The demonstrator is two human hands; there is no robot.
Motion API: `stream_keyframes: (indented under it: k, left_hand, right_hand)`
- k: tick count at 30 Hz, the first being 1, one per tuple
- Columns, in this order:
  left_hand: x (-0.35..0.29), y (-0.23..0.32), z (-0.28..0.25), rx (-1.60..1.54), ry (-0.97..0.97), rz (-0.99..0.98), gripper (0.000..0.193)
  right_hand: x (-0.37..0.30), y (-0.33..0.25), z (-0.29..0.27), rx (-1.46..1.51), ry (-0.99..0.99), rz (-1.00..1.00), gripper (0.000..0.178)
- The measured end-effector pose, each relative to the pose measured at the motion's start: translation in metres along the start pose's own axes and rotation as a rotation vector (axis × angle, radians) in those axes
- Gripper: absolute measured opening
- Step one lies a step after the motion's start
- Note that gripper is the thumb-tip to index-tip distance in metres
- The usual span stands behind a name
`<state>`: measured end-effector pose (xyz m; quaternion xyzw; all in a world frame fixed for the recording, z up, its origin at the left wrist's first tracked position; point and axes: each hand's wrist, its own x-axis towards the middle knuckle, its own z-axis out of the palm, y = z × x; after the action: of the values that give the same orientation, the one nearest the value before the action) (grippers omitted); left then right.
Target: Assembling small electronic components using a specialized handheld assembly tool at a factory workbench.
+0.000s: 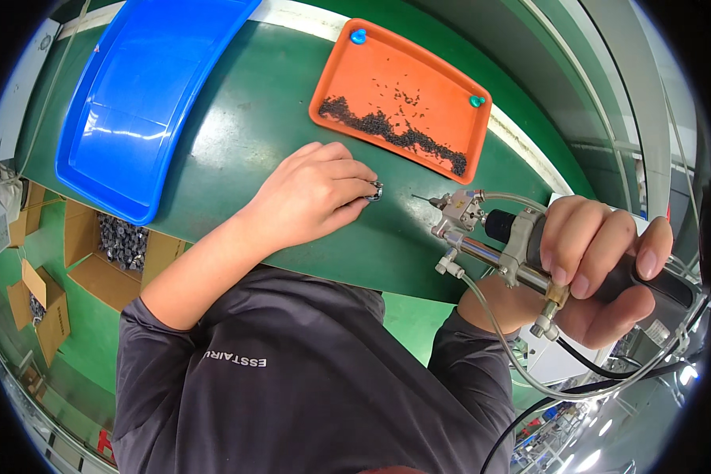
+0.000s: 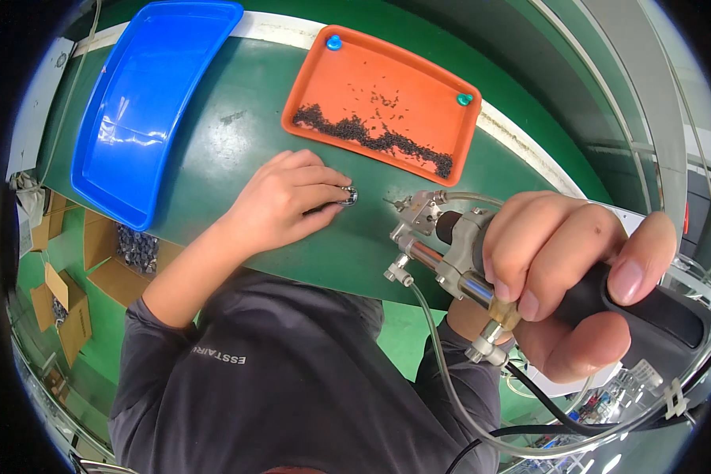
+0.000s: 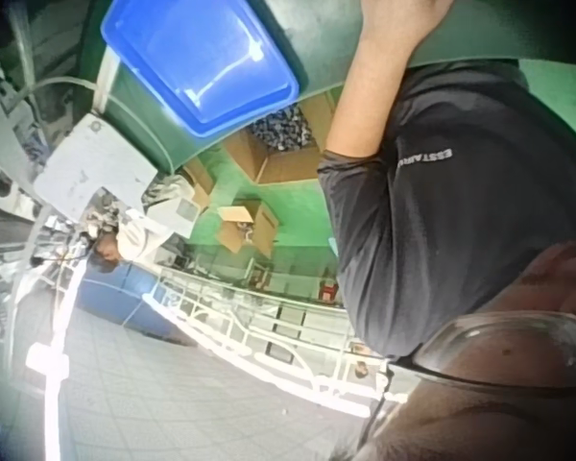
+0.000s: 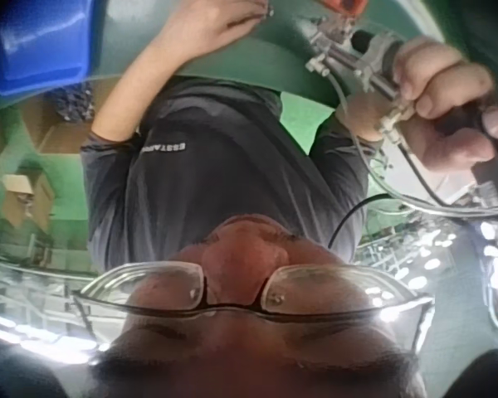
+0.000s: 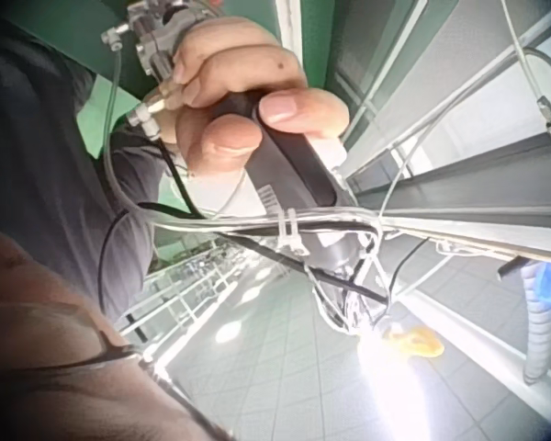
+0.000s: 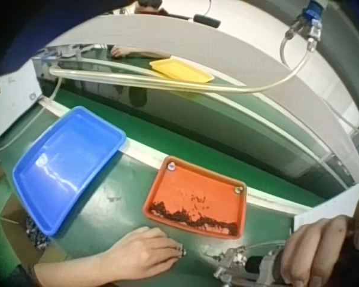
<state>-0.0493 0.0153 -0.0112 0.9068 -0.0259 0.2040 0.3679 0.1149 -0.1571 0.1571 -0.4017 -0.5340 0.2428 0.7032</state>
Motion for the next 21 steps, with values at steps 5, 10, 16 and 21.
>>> stream_keyframes:
  k: [5, 10, 16, 21]
  left_hand:
    - [0.000, -0.001, 0.002, -0.019, 0.036, 0.008, 0.018]
    - [0.000, 0.002, -0.001, -0.013, 0.028, 0.007, 0.016]
    - [0.001, 0.006, -0.002, -0.103, 0.045, 0.007, 0.014]
    - [0.001, 0.003, -0.001, -0.154, 0.028, 0.054, 0.011]
  right_hand:
    - [0.002, 0.009, 0.000, 0.028, -0.056, 0.033, 0.028]
    - [0.003, 0.016, 0.006, 0.030, -0.064, 0.031, 0.031]
    - [0.000, 0.020, 0.011, 0.153, -0.108, -0.111, 0.032]
    - [-0.001, 0.017, 0.012, 0.174, -0.091, -0.123, 0.033]
